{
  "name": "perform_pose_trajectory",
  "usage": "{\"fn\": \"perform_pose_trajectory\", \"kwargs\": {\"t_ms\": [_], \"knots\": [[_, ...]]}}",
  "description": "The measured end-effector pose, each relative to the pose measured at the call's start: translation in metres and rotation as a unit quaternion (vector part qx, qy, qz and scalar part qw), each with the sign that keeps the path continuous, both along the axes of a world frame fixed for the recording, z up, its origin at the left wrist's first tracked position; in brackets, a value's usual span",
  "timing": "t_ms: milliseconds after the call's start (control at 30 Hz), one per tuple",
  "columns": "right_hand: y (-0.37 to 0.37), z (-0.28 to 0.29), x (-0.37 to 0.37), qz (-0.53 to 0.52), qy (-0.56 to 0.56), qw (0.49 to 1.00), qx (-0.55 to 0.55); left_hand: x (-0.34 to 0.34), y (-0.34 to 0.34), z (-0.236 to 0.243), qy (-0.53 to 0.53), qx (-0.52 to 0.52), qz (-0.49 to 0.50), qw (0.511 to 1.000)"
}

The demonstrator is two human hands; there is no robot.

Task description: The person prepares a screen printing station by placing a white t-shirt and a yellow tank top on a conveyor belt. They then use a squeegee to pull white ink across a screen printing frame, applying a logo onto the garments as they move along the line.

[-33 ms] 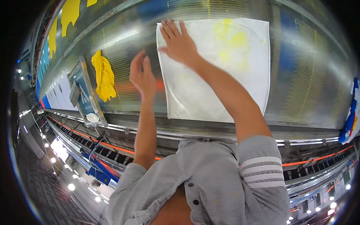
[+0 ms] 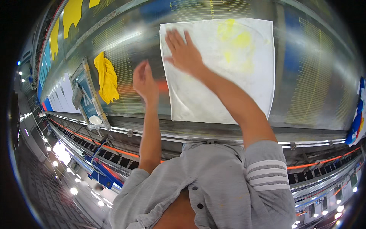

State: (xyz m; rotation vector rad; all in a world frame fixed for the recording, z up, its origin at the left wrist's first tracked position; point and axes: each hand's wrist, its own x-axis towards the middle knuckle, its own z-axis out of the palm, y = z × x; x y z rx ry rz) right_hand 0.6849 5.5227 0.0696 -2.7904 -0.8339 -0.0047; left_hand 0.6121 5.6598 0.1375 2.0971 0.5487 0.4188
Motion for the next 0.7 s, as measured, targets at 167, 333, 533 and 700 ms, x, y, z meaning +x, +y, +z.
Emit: {"fn": "perform_pose_trajectory", "kwargs": {"t_ms": [167, 333, 533, 700], "knots": [[-0.009, 0.012, -0.207, 0.208, 0.159, 0.961, 0.090, -0.134, 0.026, -0.032, 0.193, 0.071, 0.074, 0.976], [-0.027, 0.009, -0.260, 0.341, 0.269, 0.874, 0.220, -0.200, -0.007, -0.034, 0.251, 0.052, 0.069, 0.964], [-0.163, -0.026, -0.147, -0.077, 0.057, 0.985, 0.144, -0.208, -0.005, -0.049, 0.188, 0.095, -0.054, 0.976], [-0.159, -0.006, -0.114, -0.155, 0.017, 0.988, -0.015, -0.191, -0.006, 0.003, 0.198, -0.092, 0.009, 0.976]]}}
